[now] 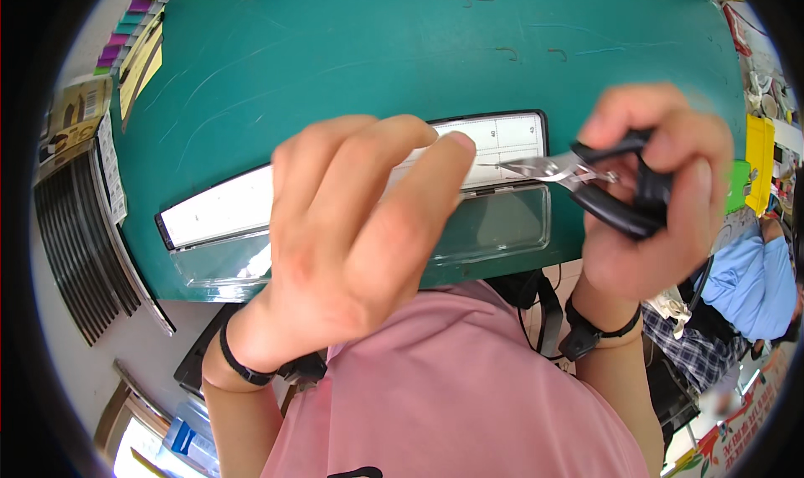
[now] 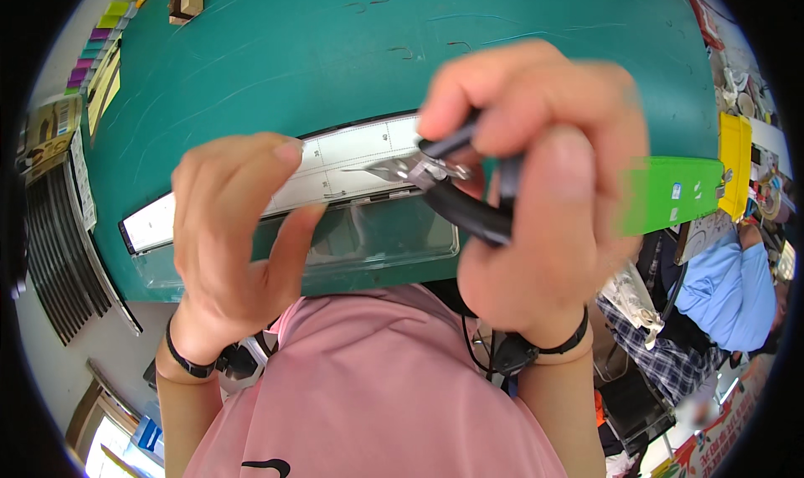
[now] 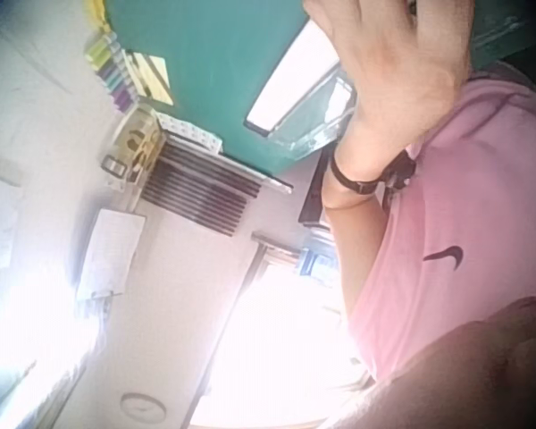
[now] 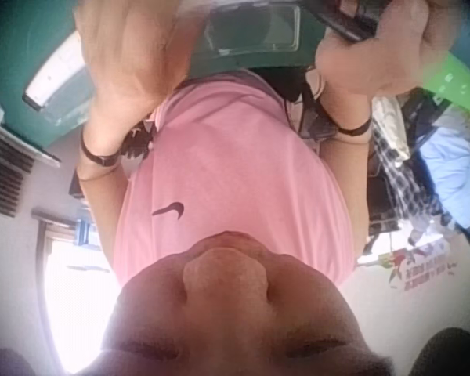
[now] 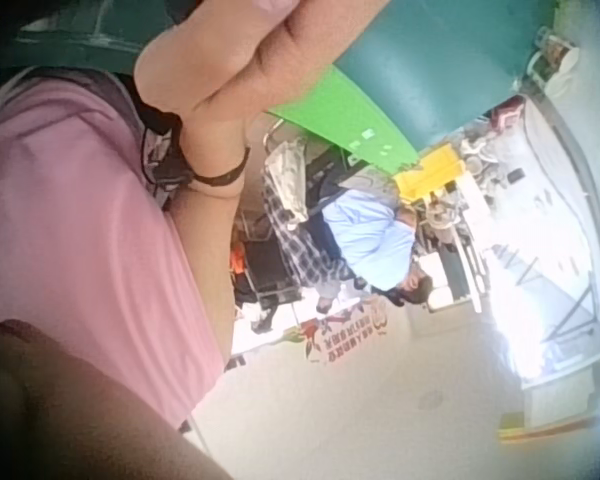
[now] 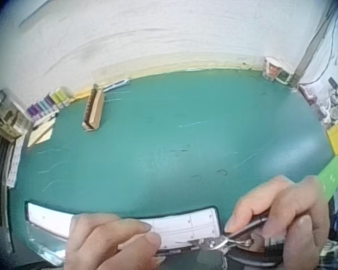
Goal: The recorder is assembling an LED light fixture on a workbench, using wire cutters to trim wires and components.
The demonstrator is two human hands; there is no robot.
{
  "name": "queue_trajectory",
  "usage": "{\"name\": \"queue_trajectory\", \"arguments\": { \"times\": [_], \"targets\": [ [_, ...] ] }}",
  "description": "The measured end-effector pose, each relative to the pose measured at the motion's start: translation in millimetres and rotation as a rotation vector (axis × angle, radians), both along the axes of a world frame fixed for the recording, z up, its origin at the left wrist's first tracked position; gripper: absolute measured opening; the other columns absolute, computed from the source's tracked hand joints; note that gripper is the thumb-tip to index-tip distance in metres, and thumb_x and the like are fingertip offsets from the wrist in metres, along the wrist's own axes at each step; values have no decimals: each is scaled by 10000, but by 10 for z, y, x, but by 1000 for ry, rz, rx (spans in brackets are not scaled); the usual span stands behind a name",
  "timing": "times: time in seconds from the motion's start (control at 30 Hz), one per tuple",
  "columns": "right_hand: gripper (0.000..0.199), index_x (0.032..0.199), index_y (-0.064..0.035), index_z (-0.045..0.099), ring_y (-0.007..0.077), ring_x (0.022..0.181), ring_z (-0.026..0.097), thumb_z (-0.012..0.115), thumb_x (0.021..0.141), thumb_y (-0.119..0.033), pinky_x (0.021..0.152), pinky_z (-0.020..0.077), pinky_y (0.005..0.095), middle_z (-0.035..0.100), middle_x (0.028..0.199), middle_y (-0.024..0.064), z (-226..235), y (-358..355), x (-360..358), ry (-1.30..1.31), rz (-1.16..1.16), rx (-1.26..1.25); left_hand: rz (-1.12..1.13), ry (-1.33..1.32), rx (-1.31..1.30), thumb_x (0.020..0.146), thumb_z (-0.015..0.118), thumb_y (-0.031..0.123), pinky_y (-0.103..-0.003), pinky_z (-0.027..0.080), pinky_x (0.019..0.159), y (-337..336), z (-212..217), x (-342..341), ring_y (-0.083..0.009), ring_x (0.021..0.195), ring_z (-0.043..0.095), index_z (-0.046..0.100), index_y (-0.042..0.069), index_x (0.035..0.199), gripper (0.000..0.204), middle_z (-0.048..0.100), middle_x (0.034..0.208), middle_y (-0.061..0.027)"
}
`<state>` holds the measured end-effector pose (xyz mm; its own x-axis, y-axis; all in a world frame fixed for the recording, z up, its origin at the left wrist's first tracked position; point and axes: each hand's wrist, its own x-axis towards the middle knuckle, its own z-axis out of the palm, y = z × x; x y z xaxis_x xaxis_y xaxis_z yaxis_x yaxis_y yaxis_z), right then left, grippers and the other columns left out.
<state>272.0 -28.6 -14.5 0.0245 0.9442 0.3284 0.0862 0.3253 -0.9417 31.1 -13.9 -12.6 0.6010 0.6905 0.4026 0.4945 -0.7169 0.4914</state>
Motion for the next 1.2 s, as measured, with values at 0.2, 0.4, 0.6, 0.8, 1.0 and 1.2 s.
{"name": "queue_trajectory", "arguments": {
  "times": [0.2,0.4,0.6,0.8,1.0,1.2],
  "targets": [
    [305,1010,-21,487,169,705,502,380,1104,-291,620,413,264,642,948,234,-133,-71,97,-192,-24,-7,63,265,-21,690,813,23,-502,495,989,-169,-74,129,-398,1206,599,749,74,1241,558,620,1365,-203],
    [339,995,-15,515,93,635,429,424,1093,-326,560,337,240,662,899,210,-159,-109,41,-253,-67,-7,9,274,-28,696,779,36,-555,478,1073,-124,-180,252,-428,1315,577,790,77,1205,511,591,1436,-229],
    [333,1026,-15,518,108,645,454,428,1090,-329,568,344,237,662,927,221,-193,-79,66,-181,-75,37,-7,304,4,717,739,28,-515,506,1048,-128,-212,254,-420,1298,587,792,70,1216,503,586,1445,-234],
    [299,1012,0,496,136,658,469,365,1072,-261,573,363,244,653,918,236,-228,-66,74,-176,-94,78,-3,302,19,703,722,35,-504,509,1044,-161,-203,279,-416,1288,587,784,62,1219,520,588,1441,-220],
    [298,990,-1,482,125,622,440,314,1058,-238,540,342,241,650,883,231,-200,-86,87,-182,-127,45,-4,323,50,735,722,21,-506,501,1047,-173,-210,296,-408,1286,581,771,68,1248,518,580,1450,-207],
    [294,984,-3,485,110,598,411,308,1050,-228,526,326,240,654,872,216,-182,-91,55,-231,-156,35,-3,340,49,740,716,13,-507,501,1051,-180,-211,291,-408,1296,573,765,72,1262,529,574,1455,-205]
  ]
}}
